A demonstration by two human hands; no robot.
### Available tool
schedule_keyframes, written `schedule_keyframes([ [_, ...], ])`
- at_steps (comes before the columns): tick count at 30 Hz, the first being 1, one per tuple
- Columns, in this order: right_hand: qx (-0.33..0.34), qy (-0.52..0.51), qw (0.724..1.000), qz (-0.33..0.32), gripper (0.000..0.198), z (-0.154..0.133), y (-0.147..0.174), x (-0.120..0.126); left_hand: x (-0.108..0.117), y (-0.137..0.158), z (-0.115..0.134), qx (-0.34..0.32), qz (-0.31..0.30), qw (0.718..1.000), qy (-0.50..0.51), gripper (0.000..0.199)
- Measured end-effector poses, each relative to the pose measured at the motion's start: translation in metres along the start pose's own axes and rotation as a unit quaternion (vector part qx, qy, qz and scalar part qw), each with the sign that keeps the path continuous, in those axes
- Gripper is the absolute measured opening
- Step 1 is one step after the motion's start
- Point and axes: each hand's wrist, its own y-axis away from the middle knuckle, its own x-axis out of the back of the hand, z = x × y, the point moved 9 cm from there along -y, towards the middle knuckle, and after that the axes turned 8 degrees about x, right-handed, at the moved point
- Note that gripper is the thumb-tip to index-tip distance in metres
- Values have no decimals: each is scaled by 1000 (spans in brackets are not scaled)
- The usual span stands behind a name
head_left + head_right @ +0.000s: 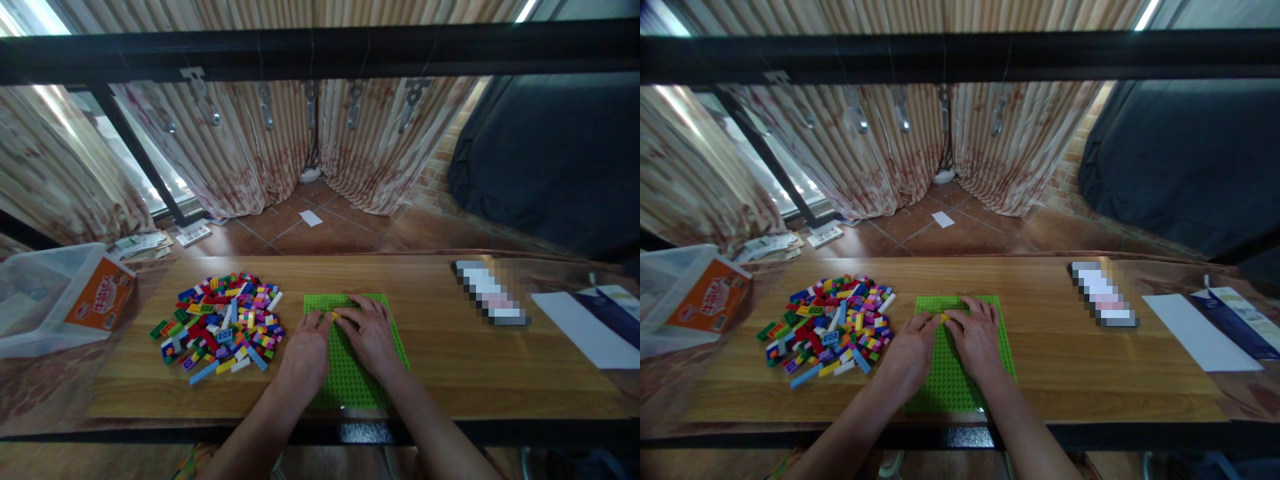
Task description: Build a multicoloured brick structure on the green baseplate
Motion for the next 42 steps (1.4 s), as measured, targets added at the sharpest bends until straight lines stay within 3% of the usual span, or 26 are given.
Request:
schedule_keyframes([
  [4,1,-4,1000,6,17,0,0,1,-4,2,5,12,-27,999,-46,61],
  [20,-11,9,1000,-7,17,-2,-1,0,-1,1,12,41,-61,989,-129,55],
  [34,-10,24,1000,-7,20,-2,0,-1,2,1,4,18,-8,1000,-21,65],
  [42,0,9,1000,6,19,0,2,1,8,-3,-6,8,40,997,67,55],
])
